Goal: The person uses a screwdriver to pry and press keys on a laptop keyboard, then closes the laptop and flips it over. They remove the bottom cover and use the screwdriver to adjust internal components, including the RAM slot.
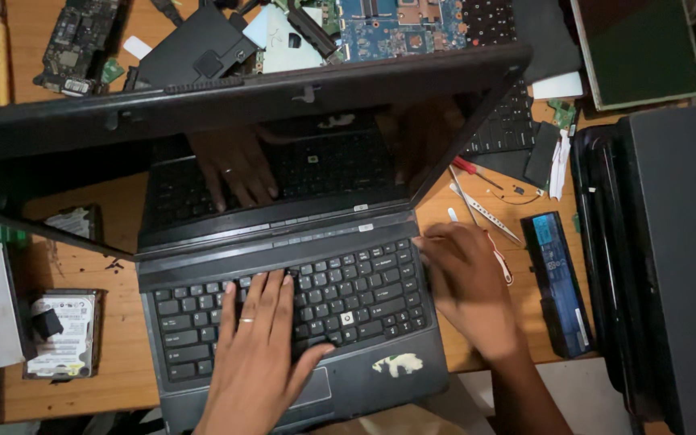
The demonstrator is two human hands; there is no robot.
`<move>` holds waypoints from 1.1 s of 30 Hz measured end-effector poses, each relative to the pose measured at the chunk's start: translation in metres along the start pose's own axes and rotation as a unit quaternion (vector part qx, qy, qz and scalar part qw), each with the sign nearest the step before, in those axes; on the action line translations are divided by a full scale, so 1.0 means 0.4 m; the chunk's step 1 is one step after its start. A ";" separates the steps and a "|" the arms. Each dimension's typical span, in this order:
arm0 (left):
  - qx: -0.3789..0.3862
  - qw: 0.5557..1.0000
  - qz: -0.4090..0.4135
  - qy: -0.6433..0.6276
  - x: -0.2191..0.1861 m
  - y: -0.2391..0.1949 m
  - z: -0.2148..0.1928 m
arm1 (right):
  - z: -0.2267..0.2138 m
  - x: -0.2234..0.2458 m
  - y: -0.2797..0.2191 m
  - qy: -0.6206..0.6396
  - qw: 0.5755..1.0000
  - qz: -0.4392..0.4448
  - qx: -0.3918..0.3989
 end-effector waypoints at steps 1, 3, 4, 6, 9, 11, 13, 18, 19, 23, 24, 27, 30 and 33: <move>-0.007 1.000 0.001 -0.002 -0.002 0.000 -0.003 | 0.004 0.001 -0.003 0.020 1.000 0.015 0.000; -0.010 1.000 0.000 0.002 -0.007 0.001 -0.010 | 0.010 0.005 -0.010 0.021 0.999 0.024 0.005; -0.005 1.000 -0.002 0.008 -0.008 0.002 -0.015 | 0.012 0.008 -0.014 0.003 1.000 0.018 0.009; -0.005 1.000 -0.006 0.015 -0.010 0.004 -0.024 | 0.016 0.014 -0.019 -0.031 0.999 0.017 0.024; -0.027 1.000 -0.010 0.009 -0.018 0.009 -0.035 | 0.016 0.018 -0.021 -0.046 0.997 0.036 0.044; -0.051 0.999 -0.010 -0.006 -0.023 0.011 -0.041 | 0.016 0.017 -0.021 -0.011 0.997 0.057 0.043; -0.073 0.997 -0.004 -0.004 -0.029 0.014 -0.044 | 0.016 0.017 -0.021 -0.019 0.998 0.051 0.033; -0.089 0.996 -0.019 -0.024 -0.031 0.018 -0.045 | 0.030 0.019 -0.016 0.015 0.998 0.060 0.021; -0.091 0.995 -0.018 -0.025 -0.032 0.020 -0.044 | 0.030 0.021 -0.017 0.021 0.998 0.054 0.011; -0.087 0.995 -0.018 -0.037 -0.029 0.021 -0.042 | 0.035 0.027 -0.018 0.005 0.997 0.064 0.035; -0.083 0.996 -0.021 -0.033 -0.029 0.018 -0.040 | 0.036 0.028 -0.020 0.002 0.997 0.065 0.034; -0.072 0.997 -0.018 -0.015 -0.029 0.016 -0.034 | 0.041 0.027 -0.023 0.005 0.997 0.077 0.031; -0.062 0.998 -0.003 0.020 -0.028 0.009 -0.025 | 0.045 0.024 -0.029 0.014 0.995 0.090 0.032; -0.056 0.998 -0.005 0.042 -0.021 0.005 -0.021 | 0.048 0.025 -0.035 0.004 0.997 0.078 0.029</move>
Point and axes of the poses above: each hand's wrist, its own y-axis towards the middle knuckle, its own z-axis out of the palm, x = y × z, the point moved 2 cm from there along y, towards the middle knuckle, and after that the axes turned 4 degrees about -y, right-handed, at the moved point
